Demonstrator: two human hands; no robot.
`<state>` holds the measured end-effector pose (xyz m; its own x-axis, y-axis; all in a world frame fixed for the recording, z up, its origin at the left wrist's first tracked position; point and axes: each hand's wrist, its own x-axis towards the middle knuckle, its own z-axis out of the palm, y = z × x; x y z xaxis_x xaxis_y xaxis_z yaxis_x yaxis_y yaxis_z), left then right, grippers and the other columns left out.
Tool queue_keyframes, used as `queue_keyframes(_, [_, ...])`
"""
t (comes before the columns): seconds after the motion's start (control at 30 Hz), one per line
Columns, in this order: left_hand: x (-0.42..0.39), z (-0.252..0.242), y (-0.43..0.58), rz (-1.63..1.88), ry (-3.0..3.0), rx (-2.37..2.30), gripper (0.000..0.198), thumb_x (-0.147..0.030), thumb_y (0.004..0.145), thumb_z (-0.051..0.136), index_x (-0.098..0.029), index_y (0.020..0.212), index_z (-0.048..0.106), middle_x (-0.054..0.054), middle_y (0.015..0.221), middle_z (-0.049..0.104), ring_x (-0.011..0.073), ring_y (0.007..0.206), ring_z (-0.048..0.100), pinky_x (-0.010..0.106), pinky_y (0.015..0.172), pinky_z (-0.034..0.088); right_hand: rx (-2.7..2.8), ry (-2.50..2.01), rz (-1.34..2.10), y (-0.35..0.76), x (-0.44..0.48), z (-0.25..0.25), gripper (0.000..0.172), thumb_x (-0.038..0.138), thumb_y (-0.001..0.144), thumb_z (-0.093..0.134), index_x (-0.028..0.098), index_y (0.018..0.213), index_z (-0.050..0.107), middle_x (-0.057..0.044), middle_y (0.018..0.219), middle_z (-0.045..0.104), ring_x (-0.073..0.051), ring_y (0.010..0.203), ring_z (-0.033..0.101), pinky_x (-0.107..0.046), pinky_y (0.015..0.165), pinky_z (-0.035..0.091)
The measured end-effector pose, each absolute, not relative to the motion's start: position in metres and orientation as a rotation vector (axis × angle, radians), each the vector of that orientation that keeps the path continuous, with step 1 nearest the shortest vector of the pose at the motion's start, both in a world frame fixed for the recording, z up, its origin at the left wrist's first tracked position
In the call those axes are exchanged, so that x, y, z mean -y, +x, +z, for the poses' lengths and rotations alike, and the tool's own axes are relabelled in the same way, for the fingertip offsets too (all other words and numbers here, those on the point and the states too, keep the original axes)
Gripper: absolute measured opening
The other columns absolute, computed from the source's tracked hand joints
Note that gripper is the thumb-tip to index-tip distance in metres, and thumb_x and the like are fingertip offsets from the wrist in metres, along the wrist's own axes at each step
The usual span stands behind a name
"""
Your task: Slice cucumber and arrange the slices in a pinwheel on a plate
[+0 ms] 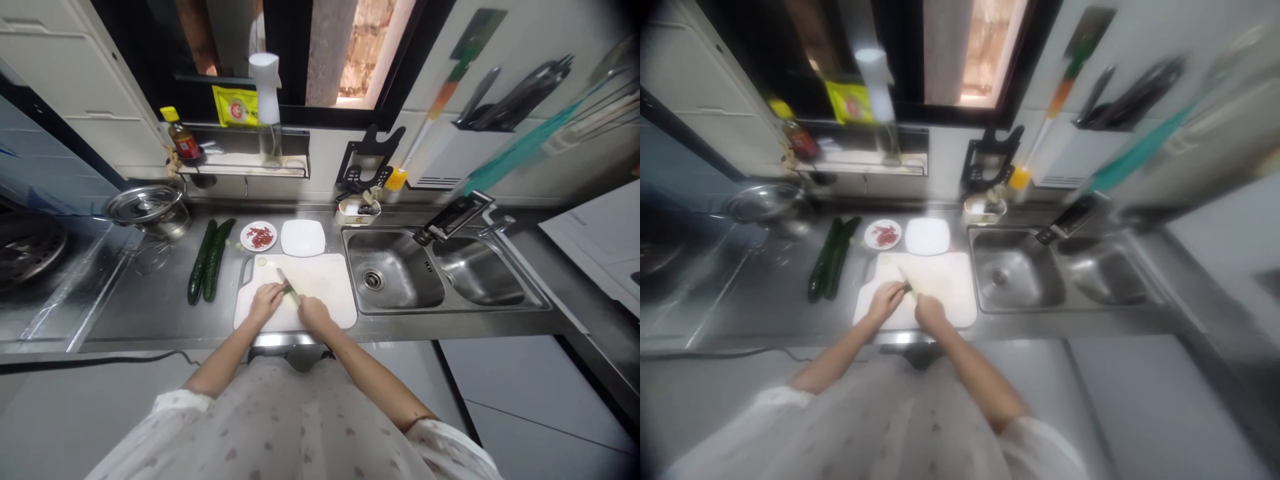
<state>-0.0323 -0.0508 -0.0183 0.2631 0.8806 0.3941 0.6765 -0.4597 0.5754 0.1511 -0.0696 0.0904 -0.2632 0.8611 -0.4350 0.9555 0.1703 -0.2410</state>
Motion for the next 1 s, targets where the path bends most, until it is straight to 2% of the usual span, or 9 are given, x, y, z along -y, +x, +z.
queue_keyframes(0.23, [0.051, -0.018, -0.033, 0.991, 2.247, -1.427, 0.027, -0.028, 0.093, 0.049, -0.022, 0.115, 0.064, 0.007, 0.105, 0.068, 0.019, 0.098, 0.059, 0.036, 0.087, 0.047, -2.26, 1.777, -0.698, 0.138, 0.055, 0.087, 0.032, 0.012, 0.091, 0.037, 0.011, 0.115, 0.058, -0.015, 0.104, 0.068, -0.022, 0.098, 0.063, -0.029, 0.08, 0.045])
queue_keyframes(0.57, [0.05, -0.023, -0.033, 0.998, 2.23, -1.441, 0.026, -0.029, 0.092, 0.05, -0.023, 0.113, 0.064, 0.006, 0.105, 0.069, 0.0192, 0.098, 0.06, 0.036, 0.088, 0.048, -2.22, 1.776, -0.696, 0.151, 0.072, 0.082, 0.031, 0.011, 0.09, 0.036, 0.012, 0.111, 0.059, -0.015, 0.097, 0.069, -0.022, 0.094, 0.064, -0.028, 0.076, 0.046])
queue_keyframes(1.0, [0.05, -0.023, -0.033, 1.007, 2.232, -1.438, 0.027, -0.03, 0.092, 0.049, -0.023, 0.113, 0.065, 0.007, 0.106, 0.068, 0.0196, 0.099, 0.06, 0.037, 0.088, 0.048, -2.253, 1.775, -0.663, 0.142, 0.061, 0.076, 0.032, 0.011, 0.089, 0.036, 0.012, 0.112, 0.059, -0.014, 0.102, 0.068, -0.021, 0.097, 0.064, -0.028, 0.079, 0.046])
